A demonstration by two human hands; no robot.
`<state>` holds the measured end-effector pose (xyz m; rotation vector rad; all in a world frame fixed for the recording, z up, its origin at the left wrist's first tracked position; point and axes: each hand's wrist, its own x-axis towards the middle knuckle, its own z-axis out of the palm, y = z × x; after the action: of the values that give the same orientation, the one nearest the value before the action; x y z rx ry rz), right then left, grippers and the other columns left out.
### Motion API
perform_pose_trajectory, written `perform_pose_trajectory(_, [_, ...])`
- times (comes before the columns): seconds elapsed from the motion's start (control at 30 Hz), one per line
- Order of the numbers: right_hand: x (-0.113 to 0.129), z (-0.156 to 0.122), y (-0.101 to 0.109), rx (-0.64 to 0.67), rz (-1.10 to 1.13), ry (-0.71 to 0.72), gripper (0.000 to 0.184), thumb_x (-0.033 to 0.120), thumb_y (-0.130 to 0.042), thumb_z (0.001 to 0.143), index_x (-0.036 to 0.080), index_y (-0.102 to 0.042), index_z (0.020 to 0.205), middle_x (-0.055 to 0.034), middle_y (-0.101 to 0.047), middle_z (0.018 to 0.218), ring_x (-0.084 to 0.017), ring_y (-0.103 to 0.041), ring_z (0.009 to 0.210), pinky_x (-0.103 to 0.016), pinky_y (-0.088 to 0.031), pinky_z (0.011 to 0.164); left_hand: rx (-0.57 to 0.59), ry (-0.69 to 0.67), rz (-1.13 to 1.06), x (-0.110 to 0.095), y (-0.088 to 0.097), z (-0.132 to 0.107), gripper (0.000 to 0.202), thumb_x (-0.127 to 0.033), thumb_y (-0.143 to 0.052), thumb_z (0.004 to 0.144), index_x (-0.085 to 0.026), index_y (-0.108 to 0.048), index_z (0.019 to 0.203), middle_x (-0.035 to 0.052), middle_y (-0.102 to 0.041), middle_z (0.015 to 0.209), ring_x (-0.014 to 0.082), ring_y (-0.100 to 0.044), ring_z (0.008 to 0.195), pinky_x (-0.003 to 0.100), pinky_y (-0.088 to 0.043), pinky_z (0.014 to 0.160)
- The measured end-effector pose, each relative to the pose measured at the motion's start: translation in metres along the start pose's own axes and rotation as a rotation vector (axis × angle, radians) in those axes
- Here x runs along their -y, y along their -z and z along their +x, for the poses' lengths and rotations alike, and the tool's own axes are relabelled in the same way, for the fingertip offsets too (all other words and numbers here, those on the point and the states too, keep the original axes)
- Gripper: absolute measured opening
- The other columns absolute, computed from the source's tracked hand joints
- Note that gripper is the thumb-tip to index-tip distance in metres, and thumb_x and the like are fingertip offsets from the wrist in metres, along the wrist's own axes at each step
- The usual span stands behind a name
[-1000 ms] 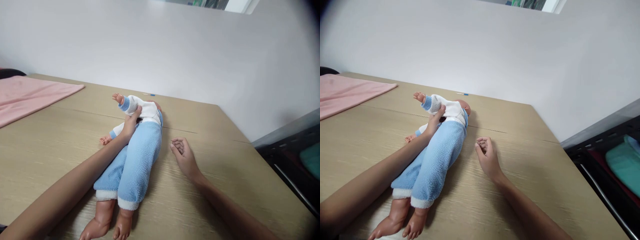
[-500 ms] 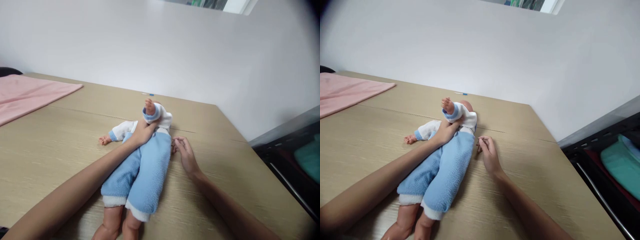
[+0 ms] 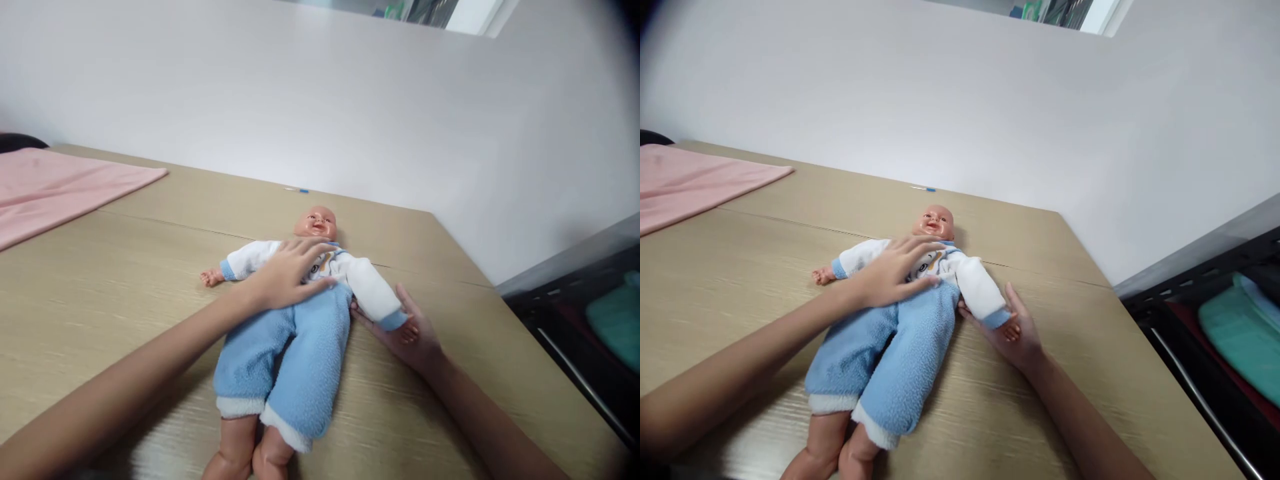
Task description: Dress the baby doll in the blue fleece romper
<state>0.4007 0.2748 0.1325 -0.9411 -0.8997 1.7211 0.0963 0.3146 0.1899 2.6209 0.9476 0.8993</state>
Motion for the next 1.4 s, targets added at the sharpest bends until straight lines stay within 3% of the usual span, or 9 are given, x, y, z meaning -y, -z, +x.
perform_pose_trajectory(0.17, [0.014,-0.010,-0.018,-0.155,0.138,-0.209,0.069,0.051,-0.023,0.118,0.018,-0.083,0.115,-0.0113,-0.088,0.109,-0.026,-0.084,0.101,-0.050,-0.061,0.117,-0.267,0.149,0.078,0.043,0.021,-0.059,0.029,-0.041,-0.046,0.116,-0.020,-0.066,0.121,0.0104,-0.072,0.122,0.0279,-0.063,0.117,0.046,-0.047,0.108])
perform_pose_trajectory(0.3, [0.015,-0.008,-0.023,-0.222,0.150,-0.198,0.051,0.040,-0.037,0.118,0.020,-0.084,0.112,-0.0084,-0.089,0.102,-0.023,-0.085,0.091,-0.047,-0.064,0.114,-0.062,0.175,0.180,0.061,0.019,-0.086,0.032,-0.042,-0.041,0.117,-0.020,-0.063,0.121,0.0097,-0.074,0.118,0.0294,-0.060,0.111,0.050,-0.044,0.104])
perform_pose_trajectory(0.43, [0.012,-0.007,-0.019,-0.202,0.134,-0.163,0.044,0.037,-0.044,0.116,0.021,-0.085,0.108,-0.0089,-0.089,0.101,-0.023,-0.085,0.088,-0.043,-0.067,0.108,0.073,0.186,0.276,0.063,0.017,-0.085,0.041,-0.047,-0.033,0.117,-0.021,-0.064,0.113,0.0107,-0.073,0.114,0.0327,-0.058,0.110,0.057,-0.040,0.108])
perform_pose_trajectory(0.53, [0.012,-0.008,-0.020,-0.206,0.131,-0.166,0.045,0.037,-0.045,0.116,0.020,-0.085,0.105,-0.0091,-0.089,0.098,-0.023,-0.085,0.086,-0.040,-0.070,0.101,0.110,0.208,0.168,0.063,0.015,-0.084,0.043,-0.046,-0.028,0.117,-0.022,-0.060,0.101,0.0099,-0.069,0.108,0.0312,-0.059,0.109,0.053,-0.042,0.106])
perform_pose_trajectory(0.67, [0.013,-0.008,-0.025,-0.247,0.114,-0.181,0.047,0.035,-0.043,0.116,0.016,-0.085,0.107,-0.0116,-0.088,0.099,-0.022,-0.085,0.084,-0.035,-0.073,0.091,0.039,0.346,-0.015,0.064,0.011,-0.087,0.039,-0.054,-0.033,0.116,-0.023,-0.055,0.104,0.0057,-0.067,0.101,0.0274,-0.062,0.101,0.048,-0.045,0.100])
perform_pose_trajectory(0.83, [0.012,-0.009,-0.022,-0.228,0.059,-0.159,0.042,0.035,-0.049,0.114,0.014,-0.085,0.105,-0.0131,-0.088,0.093,-0.023,-0.084,0.083,-0.033,-0.073,0.086,-0.083,0.443,-0.041,0.060,0.010,-0.086,0.039,-0.059,-0.041,0.113,-0.023,-0.053,0.100,0.0043,-0.063,0.095,0.0285,-0.058,0.102,0.045,-0.044,0.095])
perform_pose_trajectory(1.03, [0.008,-0.008,-0.013,-0.167,0.048,-0.127,0.034,0.036,-0.059,0.109,0.014,-0.084,0.109,-0.0137,-0.087,0.096,-0.027,-0.085,0.085,-0.041,-0.071,0.099,-0.179,0.532,-0.159,0.053,0.011,-0.080,0.037,-0.055,-0.039,0.114,-0.023,-0.055,0.104,0.0039,-0.063,0.099,0.0248,-0.058,0.099,0.043,-0.045,0.097])
perform_pose_trajectory(1.23, [0.007,-0.008,-0.014,-0.159,0.030,-0.125,0.032,0.037,-0.061,0.108,0.015,-0.084,0.110,-0.0132,-0.088,0.097,-0.027,-0.085,0.086,-0.038,-0.072,0.095,-0.113,0.482,0.009,0.055,0.007,-0.082,0.032,-0.053,-0.045,0.113,-0.023,-0.054,0.108,0.0052,-0.067,0.104,0.0278,-0.061,0.107,0.047,-0.044,0.104])
perform_pose_trajectory(1.4, [0.007,-0.009,-0.014,-0.171,0.004,-0.120,0.028,0.036,-0.064,0.106,0.015,-0.083,0.110,-0.0124,-0.088,0.099,-0.028,-0.086,0.087,-0.040,-0.072,0.096,-0.155,0.400,0.154,0.056,0.008,-0.084,0.025,-0.041,-0.045,0.113,-0.020,-0.056,0.122,0.0117,-0.068,0.125,0.0318,-0.058,0.121,0.051,-0.044,0.112])
